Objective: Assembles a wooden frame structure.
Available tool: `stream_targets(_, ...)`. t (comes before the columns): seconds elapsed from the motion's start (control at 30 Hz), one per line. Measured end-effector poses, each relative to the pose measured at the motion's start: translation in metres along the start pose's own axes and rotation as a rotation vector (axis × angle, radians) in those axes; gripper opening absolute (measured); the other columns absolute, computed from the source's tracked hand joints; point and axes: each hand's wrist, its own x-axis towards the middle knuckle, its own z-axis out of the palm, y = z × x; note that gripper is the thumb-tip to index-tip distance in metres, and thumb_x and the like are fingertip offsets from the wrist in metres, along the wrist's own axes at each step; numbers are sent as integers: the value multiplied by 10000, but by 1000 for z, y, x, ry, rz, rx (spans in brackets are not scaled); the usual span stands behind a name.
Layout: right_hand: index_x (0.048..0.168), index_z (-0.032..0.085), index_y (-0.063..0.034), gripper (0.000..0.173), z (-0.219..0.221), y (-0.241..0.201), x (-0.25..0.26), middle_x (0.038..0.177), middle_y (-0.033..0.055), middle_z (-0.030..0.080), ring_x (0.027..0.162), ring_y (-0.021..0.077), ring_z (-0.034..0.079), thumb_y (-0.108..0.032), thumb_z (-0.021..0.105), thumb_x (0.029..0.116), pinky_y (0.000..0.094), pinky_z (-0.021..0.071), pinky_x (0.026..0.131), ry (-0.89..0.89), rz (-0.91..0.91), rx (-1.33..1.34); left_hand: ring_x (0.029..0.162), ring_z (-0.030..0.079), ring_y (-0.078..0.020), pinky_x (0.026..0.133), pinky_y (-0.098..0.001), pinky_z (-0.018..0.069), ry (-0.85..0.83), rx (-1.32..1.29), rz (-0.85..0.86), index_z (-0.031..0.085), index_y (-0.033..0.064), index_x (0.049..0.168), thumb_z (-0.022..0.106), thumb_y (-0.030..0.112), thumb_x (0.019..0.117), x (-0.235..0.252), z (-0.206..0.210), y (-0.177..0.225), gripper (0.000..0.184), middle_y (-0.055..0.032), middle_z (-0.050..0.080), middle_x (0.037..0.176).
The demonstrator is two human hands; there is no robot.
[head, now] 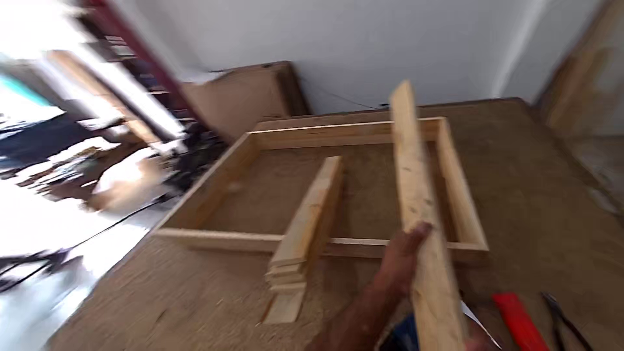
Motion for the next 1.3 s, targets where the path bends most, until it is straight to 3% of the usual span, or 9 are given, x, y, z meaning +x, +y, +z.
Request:
stream_targets(0.1, 1178, 667, 37, 580, -8, 8, 13, 895, 68, 744, 855, 79, 729, -455, 367, 1106, 362, 630, 790, -31, 4, -118, 763, 744, -248, 684, -402, 650, -28, -108, -27, 534, -31, 1231, 475, 297, 1078, 33, -2, -20, 367, -187, 720, 899)
stream_targets(0.23, 1457, 431, 146, 658, -18, 25, 15, 1270, 123, 697, 1164, 53, 656, -413, 364, 1116, 327, 530, 1056, -86, 20, 168, 705, 740, -236, 640, -374, 652, -27, -210, -71, 553, -27, 1181, 370, 265, 1116, 62, 13, -32, 351, -180, 714, 857)
stream_targets(0.3, 1442, 459, 127, 589, -27, 36, 23, 1264, 101, 707, 1142, 99, 685, -361, 392, 1119, 377, 570, 1026, -33, 56, 267, 718, 738, -244, 633, -377, 649, -6, -132, -79, 562, -33, 1189, 388, 272, 1114, 80, 21, -37, 358, -193, 709, 872)
stream_targets(0.4, 1314, 623, 75, 390, -43, 51, 50, 1073, 123, 761, 941, 176, 759, -187, 432, 1097, 413, 649, 854, 187, 112, -73, 774, 744, -307, 670, -452, 647, 77, 128, -80, 603, -48, 1220, 556, 302, 1064, 121, 26, -40, 386, -238, 722, 923)
stream_targets(0.53, 1409, 599, -12, 656, -57, 84, 110, 1380, 142, 649, 1251, 281, 642, -534, 413, 1058, 495, 531, 1048, 241, 47, -688, 858, 750, -296, 740, -477, 643, 160, 371, -126, 587, 12, 1298, 635, 360, 1013, 183, 41, -37, 453, -189, 740, 1007)
stream_targets(0.63, 1347, 664, -63, 638, -64, 119, 151, 1407, 121, 636, 1347, 320, 563, -540, 366, 1048, 493, 474, 1110, 229, 33, -808, 872, 750, -293, 763, -487, 638, 214, 445, -168, 620, 0, 1259, 687, 394, 977, 227, 37, -49, 489, -185, 742, 1015)
stream_targets(0.77, 1485, 543, -64, 630, -73, 141, 176, 1550, 118, 511, 1482, 325, 414, -468, 332, 1051, 509, 332, 1224, 221, 146, -811, 888, 749, -296, 771, -494, 638, 196, 417, -213, 611, 6, 1272, 681, 400, 979, 262, 37, -68, 496, -186, 740, 1033)
stream_targets(1.17, 1489, 539, -81, 532, -72, 190, 178, 1568, 100, 494, 1395, 208, 538, -348, 380, 1058, 411, 505, 1104, 267, 165, -668, 855, 746, -291, 754, -492, 636, 190, 557, -209, 605, -5, 1265, 701, 392, 973, 297, 19, -108, 502, -186, 738, 1007)
stream_targets(1.3, 1496, 557, -173, 510, -84, 195, 166, 1625, -23, 424, 1457, 119, 447, -418, 357, 1096, 419, 459, 1163, 239, 263, -317, 844, 751, -249, 749, -463, 646, 214, 619, -210, 630, 16, 1238, 742, 404, 940, 298, 14, -113, 502, -147, 746, 995)
